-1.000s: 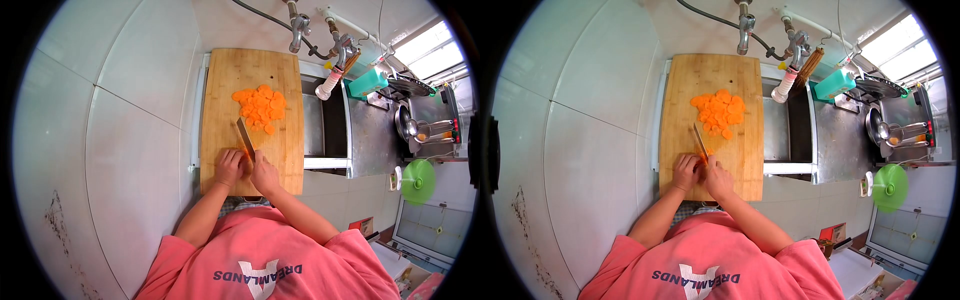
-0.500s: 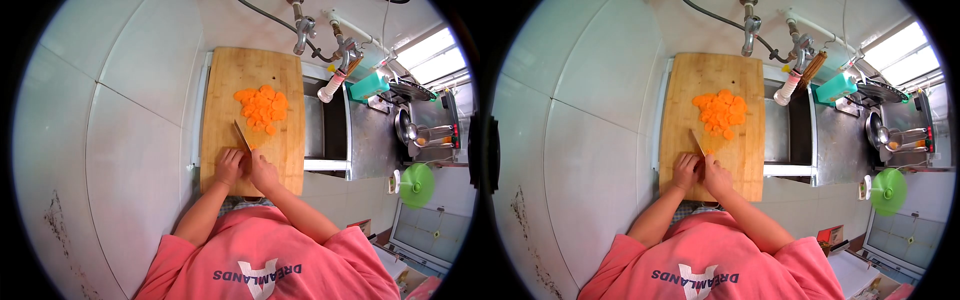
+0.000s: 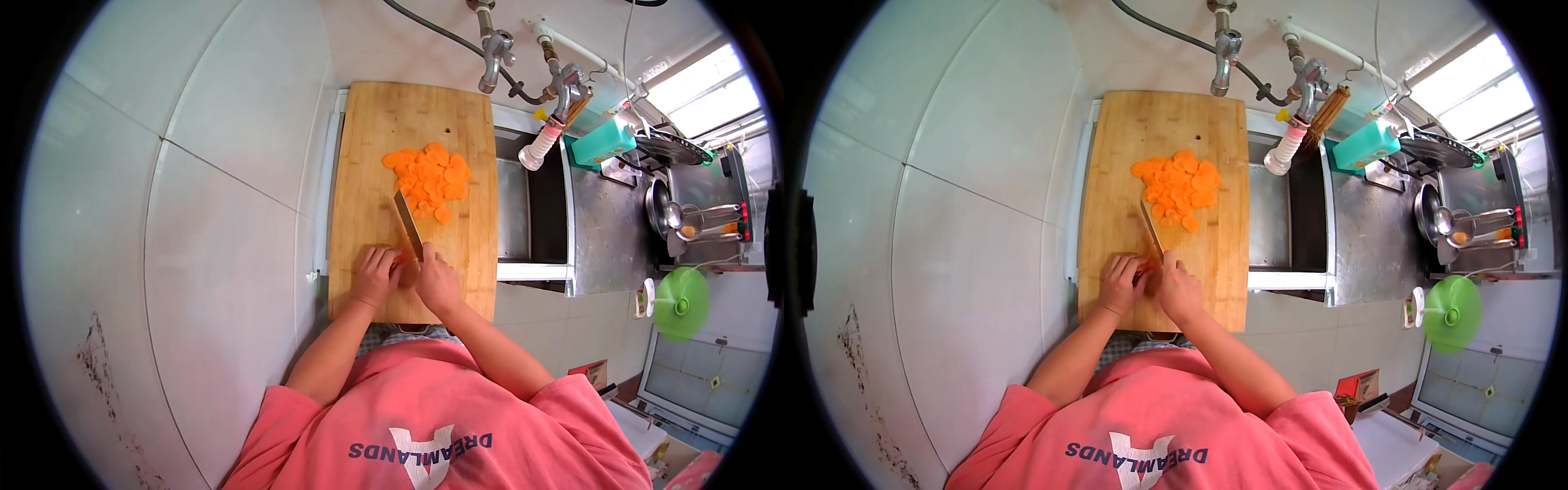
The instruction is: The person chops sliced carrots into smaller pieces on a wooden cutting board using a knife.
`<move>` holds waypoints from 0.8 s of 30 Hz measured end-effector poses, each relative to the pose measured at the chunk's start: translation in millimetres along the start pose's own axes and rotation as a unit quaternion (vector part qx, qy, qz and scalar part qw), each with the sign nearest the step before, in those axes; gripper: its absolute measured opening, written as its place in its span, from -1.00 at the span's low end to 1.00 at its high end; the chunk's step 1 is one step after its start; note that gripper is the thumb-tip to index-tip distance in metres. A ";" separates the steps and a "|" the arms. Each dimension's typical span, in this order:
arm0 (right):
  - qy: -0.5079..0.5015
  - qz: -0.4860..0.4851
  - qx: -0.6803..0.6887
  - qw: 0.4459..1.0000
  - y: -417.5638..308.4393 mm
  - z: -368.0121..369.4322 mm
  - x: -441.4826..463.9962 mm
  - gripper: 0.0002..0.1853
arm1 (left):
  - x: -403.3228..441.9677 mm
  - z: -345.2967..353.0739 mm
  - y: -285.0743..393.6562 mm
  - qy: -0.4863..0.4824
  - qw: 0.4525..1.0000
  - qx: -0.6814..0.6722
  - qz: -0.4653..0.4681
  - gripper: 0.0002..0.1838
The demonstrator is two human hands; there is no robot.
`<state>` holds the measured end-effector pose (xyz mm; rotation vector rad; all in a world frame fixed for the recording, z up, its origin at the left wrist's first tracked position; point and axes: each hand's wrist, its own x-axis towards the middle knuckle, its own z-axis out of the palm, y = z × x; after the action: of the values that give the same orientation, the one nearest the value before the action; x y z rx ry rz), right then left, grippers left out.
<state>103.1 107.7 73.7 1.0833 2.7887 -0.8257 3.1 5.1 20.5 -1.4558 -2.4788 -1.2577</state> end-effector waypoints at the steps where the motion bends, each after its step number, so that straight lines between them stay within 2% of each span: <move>1: -0.007 -0.001 0.010 1.000 -5.1 -7.5 -2.2 -0.64 | -0.6 0.9 -0.8 0.002 1.000 0.000 0.000 -0.74; 2: -0.014 -0.002 0.020 1.000 -8.3 -12.1 -3.6 -0.74 | -1.1 1.5 -1.9 0.002 1.000 0.000 0.000 -0.74; 3: -0.013 -0.002 0.020 1.000 -8.1 -11.4 -4.5 -0.74 | -1.2 1.8 -3.3 0.005 1.000 -0.005 0.005 -0.75; 5: -0.014 -0.019 -0.002 1.000 -8.0 -8.0 -7.1 -0.56 | -2.2 2.5 -5.5 0.008 1.000 -0.009 0.010 -0.76; 20: -0.023 -0.028 -0.001 0.999 -14.4 -6.8 -6.5 -0.66 | 1.5 0.3 -2.3 0.017 1.000 -0.008 0.019 -0.81; 24: -0.060 -0.011 0.003 0.998 -19.3 -9.2 -5.2 -0.60 | 1.5 0.1 -3.1 0.020 0.999 -0.012 0.026 -0.82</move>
<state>96.2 97.1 91.7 0.9716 2.7055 -0.8723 0.0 5.4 19.1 -1.4749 -2.3930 -1.2976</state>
